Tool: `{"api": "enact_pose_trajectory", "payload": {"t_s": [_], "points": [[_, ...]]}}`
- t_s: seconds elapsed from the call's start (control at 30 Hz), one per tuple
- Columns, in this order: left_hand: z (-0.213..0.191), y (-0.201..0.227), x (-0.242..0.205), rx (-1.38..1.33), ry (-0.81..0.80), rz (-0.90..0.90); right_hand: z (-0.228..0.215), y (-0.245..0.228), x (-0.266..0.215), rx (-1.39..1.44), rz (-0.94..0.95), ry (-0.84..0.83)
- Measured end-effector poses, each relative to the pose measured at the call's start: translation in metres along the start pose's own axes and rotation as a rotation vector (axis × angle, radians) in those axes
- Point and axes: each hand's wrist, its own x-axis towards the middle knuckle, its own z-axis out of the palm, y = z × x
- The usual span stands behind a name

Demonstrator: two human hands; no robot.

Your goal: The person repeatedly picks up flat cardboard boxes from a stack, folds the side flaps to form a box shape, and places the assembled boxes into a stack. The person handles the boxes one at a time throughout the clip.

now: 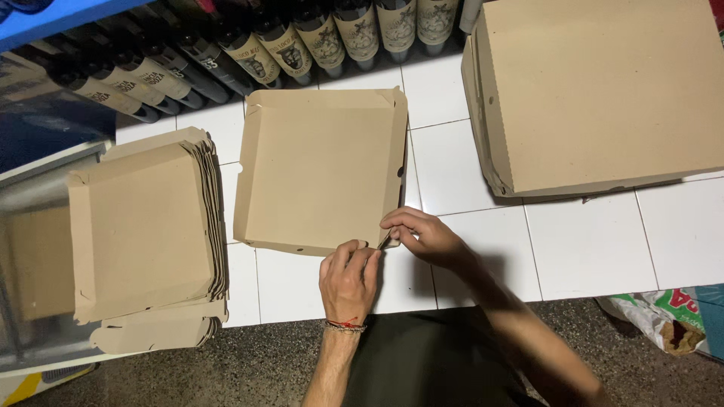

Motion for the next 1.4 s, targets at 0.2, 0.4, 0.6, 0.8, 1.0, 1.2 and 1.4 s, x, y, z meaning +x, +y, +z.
{"api": "enact_pose_trajectory", "payload": {"t_s": [0.2,0.4,0.6,0.8,1.0,1.2,1.4], "points": [[0.000,-0.001,0.001,0.015,-0.036,-0.033,-0.023,-0.010,0.011,-0.299,-0.243,-0.066],[-0.002,0.002,0.000,-0.002,-0.051,-0.115,-0.023,-0.010,0.020,-0.271,-0.220,-0.091],[0.002,-0.008,-0.005,-0.030,0.017,-0.159,-0.024,-0.021,0.027,-0.213,-0.224,-0.076],[-0.005,0.001,-0.003,-0.012,0.018,-0.133,-0.017,-0.018,0.027,-0.197,-0.234,-0.081],[-0.014,0.002,-0.002,-0.056,-0.033,-0.194,-0.018,-0.025,0.025,-0.222,-0.241,-0.089],[-0.019,0.002,0.004,-0.105,-0.092,-0.245,-0.015,-0.040,0.028,-0.263,-0.276,-0.112],[-0.025,0.004,0.014,-0.108,-0.184,-0.285,-0.011,-0.040,0.027,-0.299,-0.278,-0.147]]}}
